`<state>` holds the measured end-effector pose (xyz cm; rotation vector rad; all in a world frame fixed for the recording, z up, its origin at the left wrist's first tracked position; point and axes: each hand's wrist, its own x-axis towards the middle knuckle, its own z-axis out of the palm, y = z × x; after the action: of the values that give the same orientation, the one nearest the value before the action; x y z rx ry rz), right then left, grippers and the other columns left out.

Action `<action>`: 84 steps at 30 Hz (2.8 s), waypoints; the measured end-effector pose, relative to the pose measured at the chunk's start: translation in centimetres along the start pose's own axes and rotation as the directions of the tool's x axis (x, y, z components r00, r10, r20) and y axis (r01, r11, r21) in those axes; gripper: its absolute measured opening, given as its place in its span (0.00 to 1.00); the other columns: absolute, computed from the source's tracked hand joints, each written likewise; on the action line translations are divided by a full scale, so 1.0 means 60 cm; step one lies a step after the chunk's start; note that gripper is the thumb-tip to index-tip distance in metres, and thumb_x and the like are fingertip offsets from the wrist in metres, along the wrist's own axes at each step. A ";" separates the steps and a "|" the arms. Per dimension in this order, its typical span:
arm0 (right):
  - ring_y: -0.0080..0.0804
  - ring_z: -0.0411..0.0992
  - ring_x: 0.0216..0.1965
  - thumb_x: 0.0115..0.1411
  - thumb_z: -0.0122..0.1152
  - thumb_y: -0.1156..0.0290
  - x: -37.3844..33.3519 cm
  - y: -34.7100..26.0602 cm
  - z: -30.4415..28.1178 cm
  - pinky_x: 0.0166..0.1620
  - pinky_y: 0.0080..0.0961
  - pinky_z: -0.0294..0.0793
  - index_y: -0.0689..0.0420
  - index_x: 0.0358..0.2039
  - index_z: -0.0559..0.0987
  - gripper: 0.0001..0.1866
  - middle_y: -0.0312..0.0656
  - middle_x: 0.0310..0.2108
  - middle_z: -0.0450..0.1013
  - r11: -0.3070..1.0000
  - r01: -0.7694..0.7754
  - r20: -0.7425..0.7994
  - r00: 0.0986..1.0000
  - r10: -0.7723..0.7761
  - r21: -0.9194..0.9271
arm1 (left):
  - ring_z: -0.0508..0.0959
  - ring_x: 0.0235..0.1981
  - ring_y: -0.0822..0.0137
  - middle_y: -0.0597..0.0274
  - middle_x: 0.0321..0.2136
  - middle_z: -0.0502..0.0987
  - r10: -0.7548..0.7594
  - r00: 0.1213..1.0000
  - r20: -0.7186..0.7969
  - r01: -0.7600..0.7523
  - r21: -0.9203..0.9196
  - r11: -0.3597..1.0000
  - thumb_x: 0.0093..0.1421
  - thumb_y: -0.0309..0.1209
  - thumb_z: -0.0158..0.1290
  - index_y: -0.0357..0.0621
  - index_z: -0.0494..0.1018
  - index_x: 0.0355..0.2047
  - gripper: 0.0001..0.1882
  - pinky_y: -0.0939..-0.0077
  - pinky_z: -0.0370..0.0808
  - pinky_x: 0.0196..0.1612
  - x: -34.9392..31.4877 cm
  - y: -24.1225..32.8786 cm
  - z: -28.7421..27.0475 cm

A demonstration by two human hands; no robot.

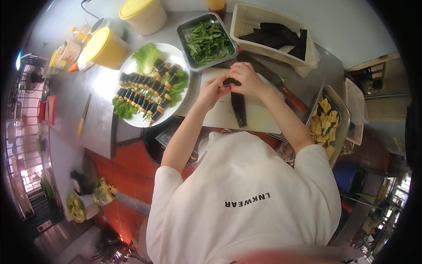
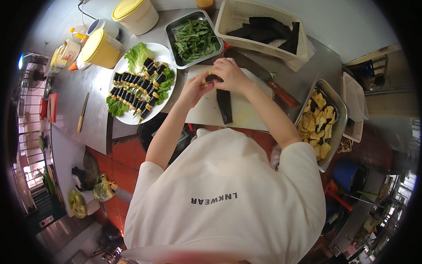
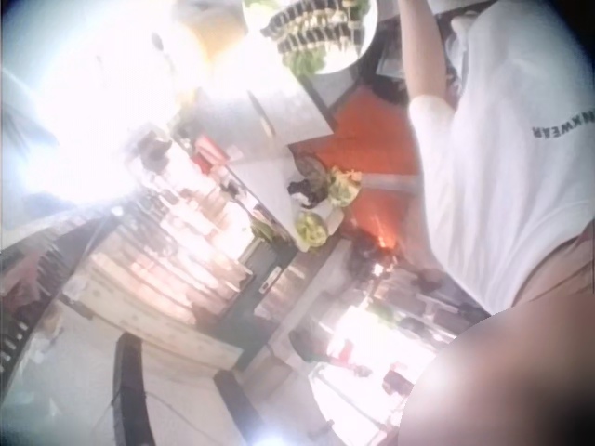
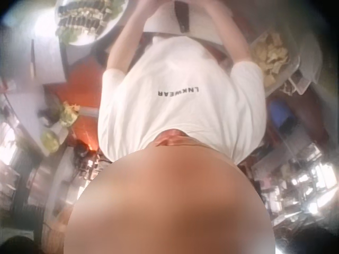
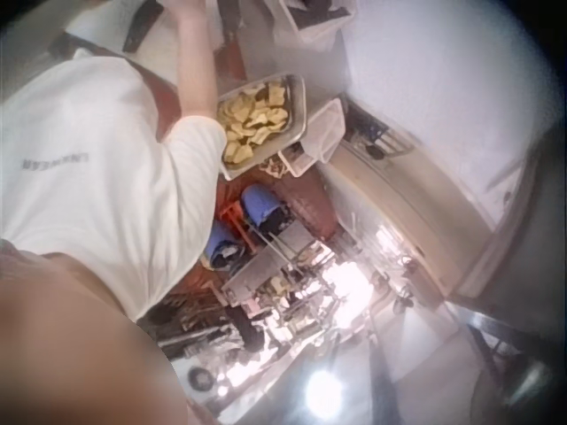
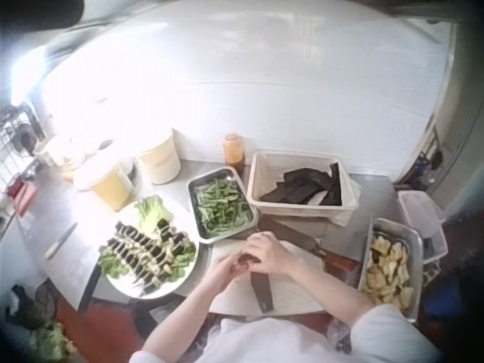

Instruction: The person assembles sushi rolls by placing a sheet of nori on a cutting board, adding a slice of egg and a piece of green vegetable, then rolling the nori around the filling. The completed rolls are placed on a plate with lettuce.

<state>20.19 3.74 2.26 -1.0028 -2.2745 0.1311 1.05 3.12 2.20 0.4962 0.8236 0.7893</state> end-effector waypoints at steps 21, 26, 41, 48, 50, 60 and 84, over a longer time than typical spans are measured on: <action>0.38 0.70 0.41 0.52 0.63 0.74 -0.132 -0.051 -0.073 0.46 0.31 0.69 0.55 0.30 0.79 0.04 0.39 0.34 0.74 0.870 -0.473 -0.101 0.867 0.488 0.141 | 0.79 0.39 0.53 0.50 0.34 0.80 0.746 0.605 -0.279 0.214 0.959 0.185 0.52 0.42 0.61 0.40 0.77 0.37 0.19 0.63 0.73 0.45 0.094 0.279 -0.345; 0.39 0.70 0.41 0.52 0.64 0.74 -0.158 -0.051 -0.074 0.45 0.32 0.69 0.55 0.31 0.80 0.05 0.39 0.34 0.74 0.859 -0.489 -0.097 0.858 0.505 0.151 | 0.75 0.45 0.48 0.47 0.43 0.76 0.764 0.620 -0.181 0.454 0.877 -0.161 0.60 0.47 0.50 0.43 0.79 0.42 0.21 0.58 0.71 0.49 0.092 0.271 -0.308; 0.39 0.66 0.49 0.51 0.66 0.70 -0.236 -0.104 -0.164 0.54 0.34 0.64 0.52 0.36 0.80 0.10 0.37 0.40 0.72 0.845 -0.531 -0.146 0.833 0.533 0.056 | 0.72 0.45 0.53 0.58 0.42 0.75 0.355 0.612 0.707 -0.649 0.705 -0.286 0.48 0.30 0.64 0.44 0.75 0.39 0.17 0.62 0.66 0.50 -0.059 -0.092 0.002; 0.32 0.74 0.33 0.53 0.66 0.67 -0.467 -0.049 -0.394 0.38 0.27 0.73 0.59 0.33 0.80 0.10 0.41 0.30 0.76 0.023 -0.989 -0.143 0.044 0.989 -0.148 | 0.71 0.48 0.54 0.59 0.44 0.74 0.315 0.624 0.715 -0.640 0.699 -0.319 0.42 0.35 0.67 0.46 0.75 0.40 0.22 0.58 0.63 0.54 -0.072 -0.097 -0.018; 0.31 0.74 0.31 0.52 0.66 0.67 -0.498 -0.055 -0.397 0.37 0.26 0.73 0.59 0.32 0.80 0.10 0.41 0.28 0.76 0.116 -0.985 -0.066 0.126 0.990 -0.131 | 0.70 0.48 0.54 0.59 0.45 0.73 0.305 0.631 0.713 -0.640 0.701 -0.315 0.41 0.36 0.67 0.46 0.75 0.40 0.24 0.58 0.63 0.54 -0.073 -0.095 -0.016; 0.32 0.72 0.30 0.44 0.73 0.61 -0.478 -0.045 -0.353 0.35 0.27 0.72 0.60 0.31 0.76 0.20 0.40 0.27 0.72 0.156 -0.960 0.076 0.142 0.987 -0.233 | 0.69 0.49 0.52 0.56 0.44 0.72 0.296 0.630 0.718 -0.645 0.696 -0.315 0.42 0.39 0.67 0.45 0.74 0.41 0.25 0.58 0.62 0.53 -0.076 -0.092 -0.014; 0.48 0.70 0.41 0.43 0.67 0.67 -0.509 -0.003 -0.335 0.45 0.40 0.71 0.54 0.33 0.78 0.15 0.45 0.36 0.71 0.255 -0.903 -0.574 0.419 0.704 -0.346 | 0.70 0.47 0.53 0.57 0.44 0.73 0.293 0.628 0.721 -0.651 0.693 -0.310 0.42 0.38 0.66 0.46 0.74 0.41 0.24 0.59 0.62 0.53 -0.074 -0.087 -0.009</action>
<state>47.38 -20.72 2.42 -2.3515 -1.2160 -0.3716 0.89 -3.53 0.45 2.5309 0.7781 0.6924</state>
